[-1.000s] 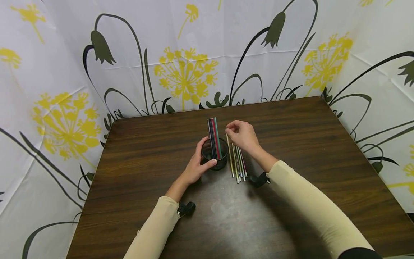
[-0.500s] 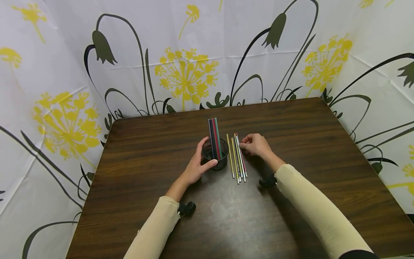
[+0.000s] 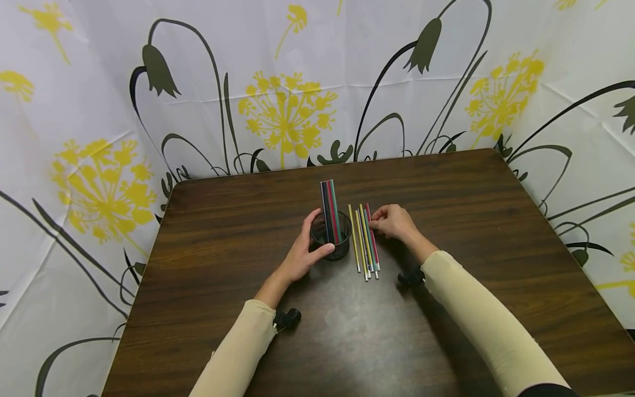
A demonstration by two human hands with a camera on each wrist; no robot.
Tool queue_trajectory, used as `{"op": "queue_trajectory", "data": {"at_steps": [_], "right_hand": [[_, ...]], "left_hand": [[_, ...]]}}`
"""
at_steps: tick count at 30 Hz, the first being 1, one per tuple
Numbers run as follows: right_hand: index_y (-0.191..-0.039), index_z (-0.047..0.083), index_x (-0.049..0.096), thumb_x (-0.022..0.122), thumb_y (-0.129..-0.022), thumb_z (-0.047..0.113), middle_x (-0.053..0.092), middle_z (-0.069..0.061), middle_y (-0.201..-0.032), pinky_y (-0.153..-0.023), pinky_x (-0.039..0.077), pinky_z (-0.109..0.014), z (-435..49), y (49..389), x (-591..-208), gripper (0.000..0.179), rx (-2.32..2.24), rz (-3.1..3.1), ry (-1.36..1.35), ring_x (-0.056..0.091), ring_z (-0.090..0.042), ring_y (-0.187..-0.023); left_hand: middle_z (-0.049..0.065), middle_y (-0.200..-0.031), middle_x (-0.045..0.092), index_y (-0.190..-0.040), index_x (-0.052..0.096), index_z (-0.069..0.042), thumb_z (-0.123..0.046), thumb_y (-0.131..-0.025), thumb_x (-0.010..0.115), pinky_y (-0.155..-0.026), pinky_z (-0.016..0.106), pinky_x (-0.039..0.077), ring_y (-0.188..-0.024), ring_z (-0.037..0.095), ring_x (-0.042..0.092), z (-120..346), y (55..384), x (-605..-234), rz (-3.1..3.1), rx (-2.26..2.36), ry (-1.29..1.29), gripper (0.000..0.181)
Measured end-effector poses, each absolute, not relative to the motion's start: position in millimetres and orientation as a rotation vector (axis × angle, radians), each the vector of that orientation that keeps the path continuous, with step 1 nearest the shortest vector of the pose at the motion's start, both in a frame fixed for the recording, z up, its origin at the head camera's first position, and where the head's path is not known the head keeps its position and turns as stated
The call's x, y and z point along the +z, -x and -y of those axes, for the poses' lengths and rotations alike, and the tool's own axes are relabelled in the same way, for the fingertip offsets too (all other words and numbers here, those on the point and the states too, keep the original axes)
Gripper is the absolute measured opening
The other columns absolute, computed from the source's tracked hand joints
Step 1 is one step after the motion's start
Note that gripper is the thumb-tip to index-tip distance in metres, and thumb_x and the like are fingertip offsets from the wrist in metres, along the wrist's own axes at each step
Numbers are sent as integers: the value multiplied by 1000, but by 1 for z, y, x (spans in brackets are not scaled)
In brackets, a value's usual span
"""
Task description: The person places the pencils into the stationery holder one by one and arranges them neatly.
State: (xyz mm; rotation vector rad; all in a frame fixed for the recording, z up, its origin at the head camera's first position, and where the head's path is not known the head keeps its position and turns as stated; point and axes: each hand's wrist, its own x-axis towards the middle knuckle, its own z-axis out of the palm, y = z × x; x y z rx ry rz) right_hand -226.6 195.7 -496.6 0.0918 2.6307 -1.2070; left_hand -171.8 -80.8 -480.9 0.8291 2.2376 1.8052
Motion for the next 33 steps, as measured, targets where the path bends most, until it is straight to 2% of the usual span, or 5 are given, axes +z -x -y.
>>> {"op": "queue_trajectory", "data": {"at_steps": [6, 12, 17, 25, 33], "right_hand": [[-87, 8, 67, 71, -87, 25, 67, -4, -69, -53, 53, -30, -191, 222, -486, 17, -1058, -2675, -214, 64, -16, -59], [-81, 13, 66, 65, -87, 29, 66, 1, -60, -52, 47, -35, -185, 219, -479, 16, -764, -2750, -241, 63, -16, -54], [-78, 14, 67, 67, -86, 30, 66, 2, -59, -53, 48, -35, -186, 219, -478, 18, -760, -2757, -244, 63, -15, -55], [-83, 10, 66, 66, -89, 29, 68, -1, -64, -57, 53, -33, -194, 216, -478, 20, -929, -2666, -228, 65, -16, -57], [-99, 1, 66, 61, -93, 17, 71, -9, -79, -60, 57, -32, -204, 209, -469, 17, -1204, -2498, -233, 70, -17, -67]], "left_hand": [[11, -150, 37, -156, 13, -29, -23, -94, 66, -105, 60, 34, -136, 30, 37, 82, 182, -504, -2270, 1784, -806, 81], [8, -149, 38, -155, 14, -31, -29, -93, 67, -105, 59, 34, -135, 28, 38, 83, 183, -508, -2264, 1796, -810, 81], [10, -150, 35, -155, 13, -31, -26, -94, 66, -105, 60, 34, -136, 30, 36, 83, 183, -505, -2284, 1771, -798, 81], [25, -149, 33, -155, 12, -7, -6, -92, 63, -103, 66, 30, -134, 42, 35, 81, 171, -477, -2213, 1807, -814, 81], [26, -148, 33, -154, 13, -5, -3, -92, 63, -103, 66, 30, -134, 42, 36, 81, 168, -472, -2219, 1802, -814, 80]]}}
